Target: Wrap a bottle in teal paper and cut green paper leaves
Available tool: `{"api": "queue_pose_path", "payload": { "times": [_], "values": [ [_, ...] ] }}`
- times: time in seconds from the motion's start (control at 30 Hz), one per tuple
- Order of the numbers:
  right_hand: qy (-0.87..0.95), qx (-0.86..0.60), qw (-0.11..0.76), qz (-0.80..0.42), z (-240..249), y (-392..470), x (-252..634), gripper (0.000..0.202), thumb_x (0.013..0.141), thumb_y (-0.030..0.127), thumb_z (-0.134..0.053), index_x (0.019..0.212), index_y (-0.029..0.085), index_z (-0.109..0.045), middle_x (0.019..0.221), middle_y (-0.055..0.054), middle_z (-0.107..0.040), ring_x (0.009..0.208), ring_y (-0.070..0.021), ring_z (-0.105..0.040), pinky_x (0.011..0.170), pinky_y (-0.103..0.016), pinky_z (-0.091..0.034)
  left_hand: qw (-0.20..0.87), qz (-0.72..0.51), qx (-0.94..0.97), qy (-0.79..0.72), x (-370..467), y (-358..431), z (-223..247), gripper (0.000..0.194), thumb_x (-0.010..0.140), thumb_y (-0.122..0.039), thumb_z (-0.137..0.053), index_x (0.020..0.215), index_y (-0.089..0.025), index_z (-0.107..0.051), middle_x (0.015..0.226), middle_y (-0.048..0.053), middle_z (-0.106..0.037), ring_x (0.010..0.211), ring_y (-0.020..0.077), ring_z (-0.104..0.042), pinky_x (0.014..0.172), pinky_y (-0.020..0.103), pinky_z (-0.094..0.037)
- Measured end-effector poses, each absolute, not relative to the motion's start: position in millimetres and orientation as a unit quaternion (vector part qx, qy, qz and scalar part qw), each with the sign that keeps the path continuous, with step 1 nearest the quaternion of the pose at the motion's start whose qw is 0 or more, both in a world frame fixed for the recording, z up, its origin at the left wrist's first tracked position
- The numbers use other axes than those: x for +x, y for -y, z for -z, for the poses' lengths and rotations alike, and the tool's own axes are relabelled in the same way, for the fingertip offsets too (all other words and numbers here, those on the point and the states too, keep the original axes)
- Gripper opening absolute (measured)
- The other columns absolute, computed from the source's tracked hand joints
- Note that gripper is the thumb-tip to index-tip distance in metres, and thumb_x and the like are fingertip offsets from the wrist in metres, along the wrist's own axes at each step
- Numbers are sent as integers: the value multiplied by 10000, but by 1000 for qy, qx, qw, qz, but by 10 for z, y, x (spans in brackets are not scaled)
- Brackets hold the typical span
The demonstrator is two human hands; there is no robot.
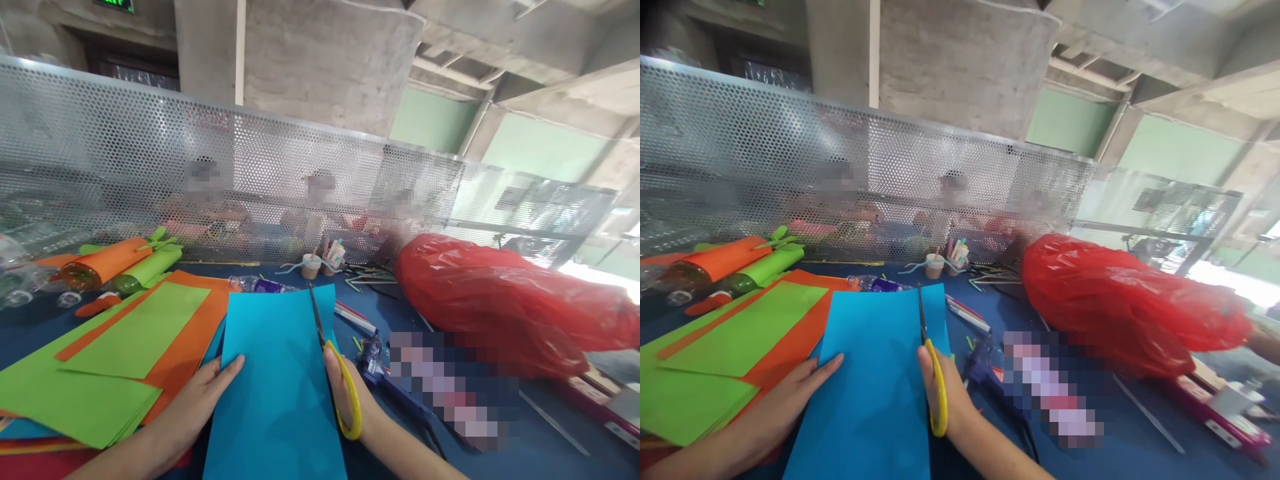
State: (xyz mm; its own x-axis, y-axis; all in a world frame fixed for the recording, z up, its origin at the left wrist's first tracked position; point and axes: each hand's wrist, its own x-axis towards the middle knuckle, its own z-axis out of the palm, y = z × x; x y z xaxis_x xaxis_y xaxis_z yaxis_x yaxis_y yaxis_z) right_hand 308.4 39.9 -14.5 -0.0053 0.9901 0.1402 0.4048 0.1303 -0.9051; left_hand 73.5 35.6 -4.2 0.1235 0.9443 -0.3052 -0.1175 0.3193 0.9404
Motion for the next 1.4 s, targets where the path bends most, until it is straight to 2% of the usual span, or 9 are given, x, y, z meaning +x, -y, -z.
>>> {"api": "queue_pose_path", "payload": {
  "times": [0.13, 0.37, 0.53, 0.83, 1.2, 1.4],
  "values": [
    [627, -575, 407, -332, 173, -410, 3089, 696, 780, 827, -256, 720, 181, -509, 759, -68, -591, 726, -237, -525, 705, -360, -430, 633, -429, 404, -501, 724, -360, 70, 358, 799, -482, -659, 1010, -202, -730, 1162, 90, -711, 1087, 289, -655, 927, 365, -530],
    [627, -566, 411, -343, 155, -406, 3086, 682, 789, 807, -284, 742, 180, -547, 767, -68, -605, 721, -238, -542, 695, -350, -441, 637, -426, 392, -510, 728, -381, 95, 327, 842, -441, -627, 1060, -213, -712, 1228, 61, -673, 1135, 267, -628, 923, 328, -535],
    [621, -582, 412, -327, 181, -425, 3089, 675, 771, 821, -285, 701, 191, -519, 710, -52, -579, 691, -234, -530, 669, -355, -435, 649, -417, 379, -510, 731, -383, 93, 328, 850, -436, -620, 1086, -222, -698, 1287, 53, -630, 1151, 261, -617, 906, 317, -546],
    [618, -579, 414, -332, 193, -421, 3085, 648, 794, 789, -303, 724, 192, -543, 730, -52, -597, 707, -233, -541, 690, -351, -446, 648, -422, 386, -503, 719, -385, 115, 309, 816, -430, -663, 1044, -227, -712, 1232, 51, -671, 1130, 269, -631, 923, 332, -540],
    [612, -594, 410, -324, 221, -454, 3090, 641, 756, 816, -301, 667, 205, -468, 661, -20, -479, 649, -206, -461, 643, -353, -395, 643, -430, 381, -507, 752, -367, 49, 293, 797, -405, -680, 1018, -217, -724, 1187, 68, -696, 1126, 284, -633, 942, 365, -529],
    [616, -589, 405, -331, 212, -445, 3081, 667, 746, 841, -270, 682, 204, -460, 676, -23, -477, 662, -206, -460, 657, -353, -402, 648, -426, 384, -501, 748, -358, 41, 268, 816, -404, -665, 1004, -222, -725, 1191, 63, -696, 1108, 263, -647, 936, 336, -531]
  ]
}}
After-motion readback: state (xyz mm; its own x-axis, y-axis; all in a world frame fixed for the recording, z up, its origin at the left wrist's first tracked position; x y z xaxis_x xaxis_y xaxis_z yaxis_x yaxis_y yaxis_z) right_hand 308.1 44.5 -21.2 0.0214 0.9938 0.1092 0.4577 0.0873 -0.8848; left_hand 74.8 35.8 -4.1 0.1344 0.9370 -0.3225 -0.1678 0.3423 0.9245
